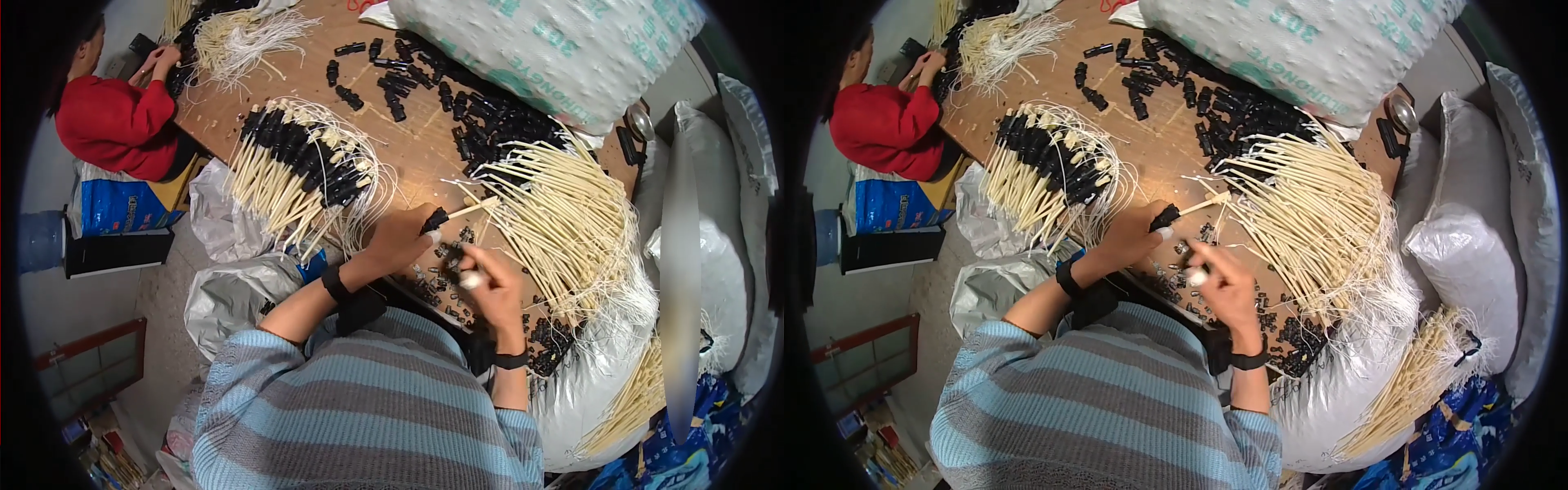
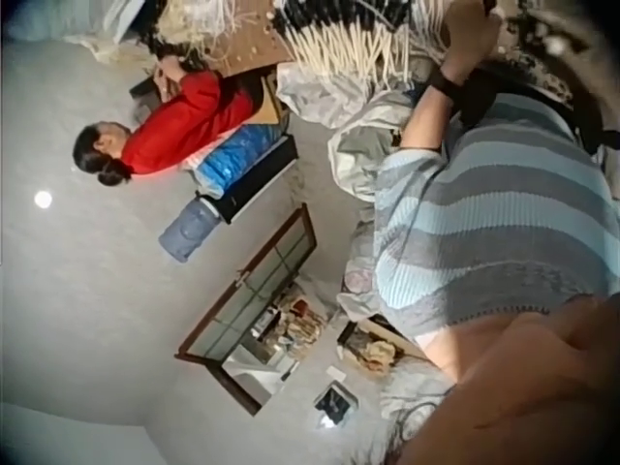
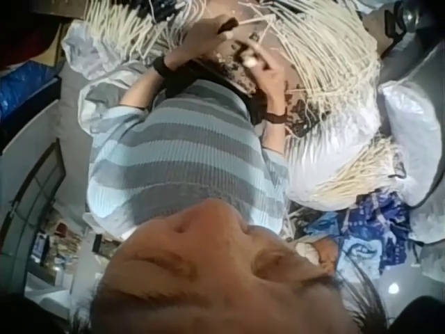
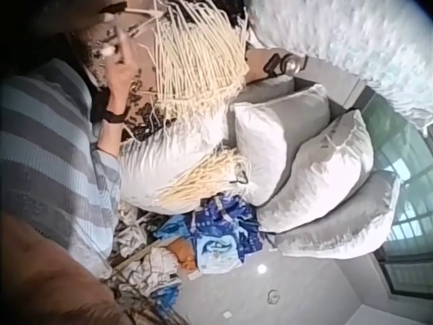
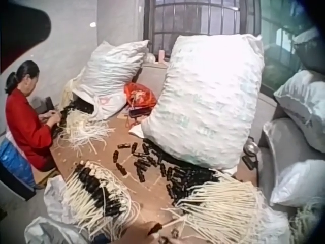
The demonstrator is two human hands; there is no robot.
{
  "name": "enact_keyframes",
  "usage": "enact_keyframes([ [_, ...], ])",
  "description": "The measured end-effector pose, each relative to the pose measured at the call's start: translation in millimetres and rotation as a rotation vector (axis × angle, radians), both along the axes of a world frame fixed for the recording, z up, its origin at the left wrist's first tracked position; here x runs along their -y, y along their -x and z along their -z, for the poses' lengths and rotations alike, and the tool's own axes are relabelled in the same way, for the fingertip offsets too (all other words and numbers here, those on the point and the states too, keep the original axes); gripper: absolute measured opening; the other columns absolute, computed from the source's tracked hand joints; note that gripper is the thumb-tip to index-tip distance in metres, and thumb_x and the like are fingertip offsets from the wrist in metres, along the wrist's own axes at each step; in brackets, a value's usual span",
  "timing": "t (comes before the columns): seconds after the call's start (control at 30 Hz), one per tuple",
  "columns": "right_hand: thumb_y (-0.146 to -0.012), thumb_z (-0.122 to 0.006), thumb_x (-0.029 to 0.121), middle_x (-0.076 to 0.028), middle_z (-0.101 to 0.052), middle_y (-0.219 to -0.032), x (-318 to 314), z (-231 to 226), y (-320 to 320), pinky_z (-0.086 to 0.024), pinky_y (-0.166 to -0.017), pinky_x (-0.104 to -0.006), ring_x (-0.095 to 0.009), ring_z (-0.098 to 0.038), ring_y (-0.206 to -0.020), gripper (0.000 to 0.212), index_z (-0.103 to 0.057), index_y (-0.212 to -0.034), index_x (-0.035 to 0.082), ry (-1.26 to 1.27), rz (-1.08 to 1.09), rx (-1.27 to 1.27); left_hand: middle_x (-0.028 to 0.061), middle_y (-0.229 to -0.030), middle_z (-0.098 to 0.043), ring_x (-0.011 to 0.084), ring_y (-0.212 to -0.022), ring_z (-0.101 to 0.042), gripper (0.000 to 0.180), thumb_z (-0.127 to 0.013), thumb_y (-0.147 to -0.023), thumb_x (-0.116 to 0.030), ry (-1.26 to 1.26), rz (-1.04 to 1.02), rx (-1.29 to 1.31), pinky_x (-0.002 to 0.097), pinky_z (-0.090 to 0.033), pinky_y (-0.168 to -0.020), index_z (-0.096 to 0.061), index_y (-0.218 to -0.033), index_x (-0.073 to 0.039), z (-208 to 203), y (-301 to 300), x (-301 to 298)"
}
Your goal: The person assembles components by hand, picking up a black plastic piece and a metal clip, fitting them together, and sliding the assembly onto a white cord. They repeat this process for each cord in a bundle, occasionally moving finished bundles aside on the wooden table.
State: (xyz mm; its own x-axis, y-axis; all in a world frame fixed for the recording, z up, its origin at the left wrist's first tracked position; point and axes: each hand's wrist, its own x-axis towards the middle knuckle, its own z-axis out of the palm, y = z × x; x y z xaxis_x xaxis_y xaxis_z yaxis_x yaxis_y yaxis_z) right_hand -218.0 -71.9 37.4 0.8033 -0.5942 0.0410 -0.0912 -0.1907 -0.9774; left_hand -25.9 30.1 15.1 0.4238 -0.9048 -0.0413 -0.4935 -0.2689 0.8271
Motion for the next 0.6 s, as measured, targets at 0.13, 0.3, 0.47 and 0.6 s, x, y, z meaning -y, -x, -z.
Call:
enact_keyframes([
  [0.13, -0.076, -0.075, 0.007, 0.003, -0.058, -0.089, -6.3, -21.5, -5.4, -0.032, -0.056, -0.0176, -0.004, -0.04, -0.062, 0.048, -0.06, -0.122, 0.004, -0.062, 0.067, -0.082, 0.0147, -0.075, -0.06, 0.0304, -0.068, -0.06, 0.019, -0.062, -0.081, -0.01, -0.103, -0.127, 0.123, 0.0366, -0.045, -0.062, -0.057, -0.1, -0.006, 4.8, -3.6, -1.5],
  [0.3, -0.077, -0.072, 0.014, -0.014, -0.06, -0.082, -4.2, 0.6, -21.3, -0.046, -0.054, -0.0398, -0.033, -0.059, -0.062, 0.027, -0.054, -0.096, 0.008, 0.816, -0.029, -0.391, 0.0009, -0.071, -0.057, 0.0082, -0.068, -0.053, 0.02, -0.063, -0.083, -0.01, -0.041, -0.01, -0.325, 0.0264, -0.043, -0.062, -0.061, -0.103, -0.006, -1.1, 14.4, 10.4],
  [0.47, -0.079, -0.071, 0.014, -0.012, -0.06, -0.079, -5.5, 13.4, -24.0, -0.047, -0.054, -0.0383, -0.031, -0.059, -0.058, 0.026, -0.053, -0.096, 0.008, 0.863, -0.006, -0.359, 0.0012, -0.074, -0.06, 0.0056, -0.068, -0.052, 0.019, -0.063, -0.08, -0.007, -0.016, -0.075, -0.324, 0.0247, -0.043, -0.062, -0.063, -0.098, -0.003, -10.5, 18.7, 15.5],
  [0.6, -0.082, -0.068, 0.015, -0.01, -0.065, -0.081, -4.2, 13.2, -17.2, -0.049, -0.053, -0.0374, -0.029, -0.063, -0.063, 0.016, -0.063, -0.096, 0.008, 0.621, 0.05, -0.2, 0.0044, -0.074, -0.062, 0.0088, -0.065, -0.055, 0.024, -0.062, -0.076, -0.006, -0.033, -0.015, -0.237, 0.0265, -0.045, -0.062, -0.063, -0.1, -0.004, -7.8, 7.6, 12.0],
])
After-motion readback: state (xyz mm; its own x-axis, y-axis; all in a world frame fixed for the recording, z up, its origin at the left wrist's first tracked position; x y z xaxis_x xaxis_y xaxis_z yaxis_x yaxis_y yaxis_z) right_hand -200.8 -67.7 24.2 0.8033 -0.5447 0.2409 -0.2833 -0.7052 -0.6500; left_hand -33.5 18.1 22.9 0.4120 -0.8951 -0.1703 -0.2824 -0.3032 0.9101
